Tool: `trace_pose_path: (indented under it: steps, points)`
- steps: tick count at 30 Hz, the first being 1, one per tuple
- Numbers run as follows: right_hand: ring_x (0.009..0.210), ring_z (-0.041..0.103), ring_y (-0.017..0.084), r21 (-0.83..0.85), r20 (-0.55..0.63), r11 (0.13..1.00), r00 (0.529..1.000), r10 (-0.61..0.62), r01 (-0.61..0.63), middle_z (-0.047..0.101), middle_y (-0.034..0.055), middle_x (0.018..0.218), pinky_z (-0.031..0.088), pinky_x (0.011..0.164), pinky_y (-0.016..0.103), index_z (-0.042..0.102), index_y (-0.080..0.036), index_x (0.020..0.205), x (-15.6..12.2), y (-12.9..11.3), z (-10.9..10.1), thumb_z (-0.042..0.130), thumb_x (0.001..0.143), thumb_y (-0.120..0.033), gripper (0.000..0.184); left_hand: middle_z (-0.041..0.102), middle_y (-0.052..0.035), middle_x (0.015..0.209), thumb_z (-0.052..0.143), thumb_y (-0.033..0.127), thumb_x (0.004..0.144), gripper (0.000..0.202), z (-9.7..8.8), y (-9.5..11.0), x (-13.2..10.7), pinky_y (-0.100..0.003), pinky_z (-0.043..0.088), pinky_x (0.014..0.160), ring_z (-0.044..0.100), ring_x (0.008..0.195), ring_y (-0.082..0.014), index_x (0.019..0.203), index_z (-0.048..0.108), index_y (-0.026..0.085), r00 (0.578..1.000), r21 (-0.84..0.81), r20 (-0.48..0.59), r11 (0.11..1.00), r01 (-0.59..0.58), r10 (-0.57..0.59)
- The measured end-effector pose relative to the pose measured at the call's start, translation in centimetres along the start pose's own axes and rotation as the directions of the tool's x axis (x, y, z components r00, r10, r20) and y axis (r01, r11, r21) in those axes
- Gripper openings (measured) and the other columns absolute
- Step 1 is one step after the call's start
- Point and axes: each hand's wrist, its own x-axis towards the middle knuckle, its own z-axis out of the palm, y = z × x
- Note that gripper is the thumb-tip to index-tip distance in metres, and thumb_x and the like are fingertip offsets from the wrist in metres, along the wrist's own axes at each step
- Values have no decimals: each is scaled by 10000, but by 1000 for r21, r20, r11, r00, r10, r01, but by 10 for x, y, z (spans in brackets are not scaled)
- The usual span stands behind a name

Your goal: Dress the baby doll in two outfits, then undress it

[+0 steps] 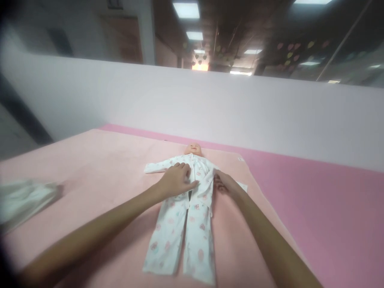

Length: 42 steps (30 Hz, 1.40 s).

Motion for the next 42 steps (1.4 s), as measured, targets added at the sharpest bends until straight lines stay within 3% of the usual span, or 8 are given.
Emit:
trace_pose_path:
  steps: [4,11,20,23,27,33,37,42]
  points:
    - [559,462,137,-19,16,1000,1000,-13,14,530,-21,628,470,566,280,532,-234,741,12,-11,5,641,884,-565,376,665,-120,845,673,385,826,216,12,10,12,-446,467,760,627,889,-340,825,558,203,996,101,61,993,59,-65]
    - [656,368,136,-218,-131,961,971,-200,169,440,-51,663,271,592,270,430,-234,699,33,-44,27,675,842,-403,330,633,-96,712,616,257,780,142,7,0,11,-373,417,641,610,810,-298,687,520,212,993,48,111,998,45,-50]
    - [691,484,153,-296,-24,916,957,-290,270,545,-40,690,359,642,283,495,-231,710,55,-74,61,614,869,-394,257,565,-36,619,580,279,814,312,-19,2,11,-342,383,594,610,776,-255,626,337,222,955,-150,295,985,88,-40]
    - [799,598,196,-334,3,899,954,-299,283,689,8,829,437,720,307,626,-233,818,40,-69,57,655,879,-448,226,629,-44,693,641,283,769,281,-19,2,11,-347,412,608,630,840,-273,655,390,228,948,-142,318,988,56,-8]
    - [1069,662,272,-431,35,851,948,-317,300,719,89,1241,509,902,390,698,-263,1237,2,-49,34,691,892,-518,430,674,-66,809,679,291,770,227,-19,4,8,-367,448,648,640,894,-290,723,464,230,939,-60,344,998,-10,30]
    - [907,694,265,-375,61,888,963,-262,266,728,86,1218,564,795,399,681,-295,1276,-71,-16,7,705,901,-554,456,696,-108,967,672,239,788,174,-9,10,-1,-405,479,696,632,944,-321,832,505,221,941,98,331,990,-100,62]
    - [696,604,194,-225,46,916,943,-330,332,670,20,908,543,686,347,657,-259,1238,-88,-15,25,646,938,-438,349,677,-123,956,606,156,799,128,5,13,-8,-416,486,708,613,950,-326,872,521,217,967,177,242,977,-119,74]
    - [871,633,249,-404,113,730,823,-557,550,613,57,983,557,761,396,688,-307,1266,-98,-14,55,541,955,-246,349,649,-99,1058,564,104,826,223,8,-4,-36,-436,520,814,591,982,-298,1005,517,230,985,106,81,981,-163,154]
